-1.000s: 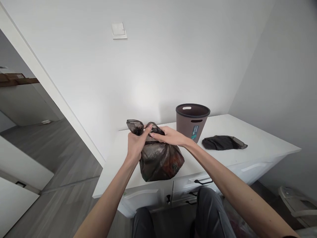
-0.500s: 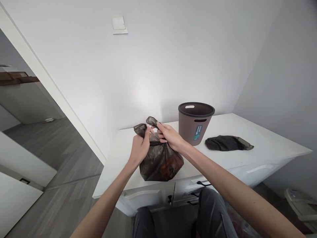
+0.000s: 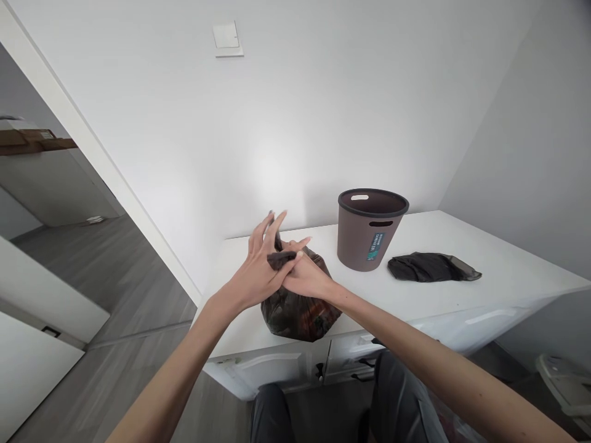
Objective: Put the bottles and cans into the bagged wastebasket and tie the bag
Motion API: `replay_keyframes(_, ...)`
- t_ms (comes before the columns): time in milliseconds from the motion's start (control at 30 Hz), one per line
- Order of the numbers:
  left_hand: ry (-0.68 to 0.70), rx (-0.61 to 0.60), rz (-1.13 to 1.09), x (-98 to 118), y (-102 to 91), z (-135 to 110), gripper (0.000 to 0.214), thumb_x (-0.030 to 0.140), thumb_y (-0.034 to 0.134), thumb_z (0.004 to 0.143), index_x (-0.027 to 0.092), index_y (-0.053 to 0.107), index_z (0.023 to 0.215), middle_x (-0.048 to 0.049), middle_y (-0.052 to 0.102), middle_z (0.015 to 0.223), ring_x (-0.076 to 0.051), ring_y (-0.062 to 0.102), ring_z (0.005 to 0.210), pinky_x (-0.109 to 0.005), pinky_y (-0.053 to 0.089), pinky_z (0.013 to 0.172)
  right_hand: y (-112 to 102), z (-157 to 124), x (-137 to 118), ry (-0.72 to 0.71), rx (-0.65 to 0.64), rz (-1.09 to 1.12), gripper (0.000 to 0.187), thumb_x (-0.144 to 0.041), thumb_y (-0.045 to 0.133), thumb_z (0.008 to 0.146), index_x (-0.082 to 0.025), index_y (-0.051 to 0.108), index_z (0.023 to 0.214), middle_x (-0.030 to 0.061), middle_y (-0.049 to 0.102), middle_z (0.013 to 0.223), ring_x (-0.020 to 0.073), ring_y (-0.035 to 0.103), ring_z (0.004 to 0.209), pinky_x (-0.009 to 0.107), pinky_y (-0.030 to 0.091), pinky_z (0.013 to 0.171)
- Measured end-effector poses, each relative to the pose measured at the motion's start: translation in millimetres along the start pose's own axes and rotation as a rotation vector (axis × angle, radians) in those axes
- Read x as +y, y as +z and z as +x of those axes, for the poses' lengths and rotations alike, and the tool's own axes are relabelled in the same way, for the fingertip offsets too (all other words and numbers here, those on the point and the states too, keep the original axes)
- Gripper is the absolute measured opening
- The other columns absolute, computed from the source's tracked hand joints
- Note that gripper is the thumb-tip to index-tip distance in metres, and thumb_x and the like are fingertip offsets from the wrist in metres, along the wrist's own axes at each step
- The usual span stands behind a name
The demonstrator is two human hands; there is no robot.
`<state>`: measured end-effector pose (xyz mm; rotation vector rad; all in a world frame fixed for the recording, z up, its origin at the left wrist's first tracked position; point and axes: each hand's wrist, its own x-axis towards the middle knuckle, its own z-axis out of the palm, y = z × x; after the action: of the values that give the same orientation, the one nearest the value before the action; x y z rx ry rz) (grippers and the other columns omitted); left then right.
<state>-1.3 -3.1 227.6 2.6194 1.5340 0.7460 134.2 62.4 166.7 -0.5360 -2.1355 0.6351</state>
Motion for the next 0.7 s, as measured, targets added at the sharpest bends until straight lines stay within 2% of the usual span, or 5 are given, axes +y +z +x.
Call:
replay_keyframes(133, 0.023, 0.154, -0.006, -7, 4.0, -9, 0.058, 0.050, 0.057, 0.102, 0.044, 0.044, 0.158, -0.0059, 0.022, 0.171, -0.037, 0.015, 0.158, -0.063, 0.022, 0.127, 2, 0, -9, 0.267, 0.050, 0.325, 0.016, -0.025, 0.053, 0.090, -0.020, 0.068, 0.091, 0.0067, 0.070, 0.099, 0.0243, 0.063, 0.094, 0.042, 0.053, 0.091)
replay_keyframes(300, -0.169, 0.294, -0.294, -27, 17.2, -19, 0.140, 0.063, 0.087, 0.071, 0.036, -0.010, 0.168, -0.0170, 0.005, 0.174, -0.042, 0.017, 0.159, -0.061, 0.035, 0.120, -10, 3, -22, 0.615, -0.041, 0.751, 0.051, -0.063, 0.050, 0.098, -0.021, 0.079, 0.104, 0.0092, 0.078, 0.108, 0.0271, 0.070, 0.109, 0.041, 0.052, 0.103)
replay_keyframes(400, -0.246, 0.218, -0.490, -40, 32.0, -21, 0.143, 0.050, 0.089, 0.074, 0.032, -0.019, 0.165, -0.0206, 0.037, 0.163, -0.037, 0.044, 0.147, -0.054, 0.045, 0.114, -12, 7, -21, 0.715, -0.029, 0.865, 0.050, -0.063, 0.055, 0.097, -0.022, 0.078, 0.114, 0.0085, 0.079, 0.114, 0.0272, 0.072, 0.109, 0.041, 0.053, 0.104)
replay_keyframes(567, -0.264, 0.213, -0.726, -45, 45.8, -20, 0.115, 0.024, 0.073, 0.081, 0.027, -0.005, 0.167, -0.0107, 0.069, 0.125, -0.026, 0.068, 0.114, -0.045, 0.053, 0.102, -11, 7, -14, 0.680, 0.041, 0.736, 0.050, -0.058, 0.055, 0.100, -0.020, 0.073, 0.127, 0.0084, 0.076, 0.125, 0.0262, 0.069, 0.118, 0.040, 0.051, 0.108)
replay_keyframes(700, -0.374, 0.250, -0.585, -40, 44.4, -16, 0.073, 0.018, 0.067, 0.075, 0.020, 0.048, 0.145, -0.0101, 0.071, 0.118, -0.025, 0.068, 0.104, -0.041, 0.055, 0.092, -15, 6, -18, 0.652, -0.016, 0.658, 0.052, -0.062, 0.058, 0.098, -0.021, 0.073, 0.126, 0.0086, 0.077, 0.122, 0.0262, 0.069, 0.117, 0.041, 0.048, 0.111)
